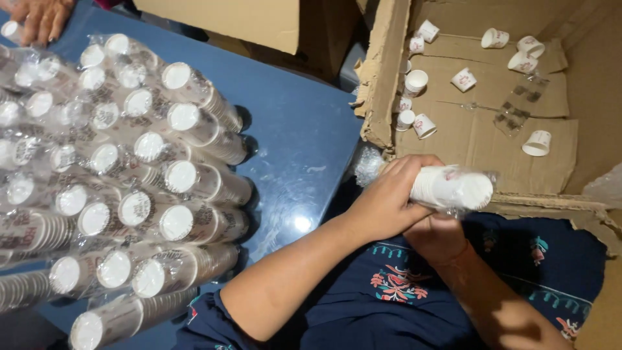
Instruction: Counting and stacking paper cups into plastic sleeves or containers for packaging.
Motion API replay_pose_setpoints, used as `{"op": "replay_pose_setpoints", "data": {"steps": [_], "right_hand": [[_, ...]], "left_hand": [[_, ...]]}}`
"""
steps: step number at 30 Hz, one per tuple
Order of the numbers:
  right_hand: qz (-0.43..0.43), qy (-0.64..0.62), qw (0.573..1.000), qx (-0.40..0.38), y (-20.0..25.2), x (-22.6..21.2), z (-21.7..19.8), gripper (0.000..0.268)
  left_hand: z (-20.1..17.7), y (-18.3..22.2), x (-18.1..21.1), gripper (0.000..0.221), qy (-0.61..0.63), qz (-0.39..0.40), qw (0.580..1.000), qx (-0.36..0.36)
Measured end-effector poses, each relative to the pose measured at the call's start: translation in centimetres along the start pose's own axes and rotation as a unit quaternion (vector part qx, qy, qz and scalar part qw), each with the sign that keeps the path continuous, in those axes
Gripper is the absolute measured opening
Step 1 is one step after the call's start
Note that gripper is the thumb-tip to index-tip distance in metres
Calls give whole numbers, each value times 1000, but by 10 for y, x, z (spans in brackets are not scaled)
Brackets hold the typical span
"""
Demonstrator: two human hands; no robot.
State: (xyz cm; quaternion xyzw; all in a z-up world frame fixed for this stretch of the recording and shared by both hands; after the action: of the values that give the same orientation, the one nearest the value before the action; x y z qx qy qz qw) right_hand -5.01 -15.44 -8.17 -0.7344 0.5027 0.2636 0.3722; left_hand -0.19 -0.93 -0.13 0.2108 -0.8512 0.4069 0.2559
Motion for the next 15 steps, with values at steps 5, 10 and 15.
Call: {"op": "replay_pose_setpoints", "data": {"steps": [5, 10, 15], "right_hand": [[21, 33, 996, 85, -12, -40, -18, 46], [185, -308, 927, 104, -13, -17, -17, 67], [132, -254, 954, 90, -29, -20, -39, 62]], "left_hand": [[-12, -1, -6, 69, 118, -123, 981, 90], [-5, 0, -6, 72, 103, -107, 985, 88], [-2, -1, -12, 79, 125, -57, 985, 104]]}}
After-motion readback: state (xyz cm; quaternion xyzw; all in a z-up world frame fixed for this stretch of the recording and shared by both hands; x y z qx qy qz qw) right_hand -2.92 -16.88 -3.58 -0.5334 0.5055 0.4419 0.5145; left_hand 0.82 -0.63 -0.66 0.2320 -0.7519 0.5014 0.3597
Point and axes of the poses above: each hand's wrist, its own y-axis away from the middle knuckle, its own z-axis out of the palm, x = y × z, the point moved 1 cm from there along -y, towards the middle knuckle, and after that the axes turned 13 degrees about z, right-handed, at the moved point
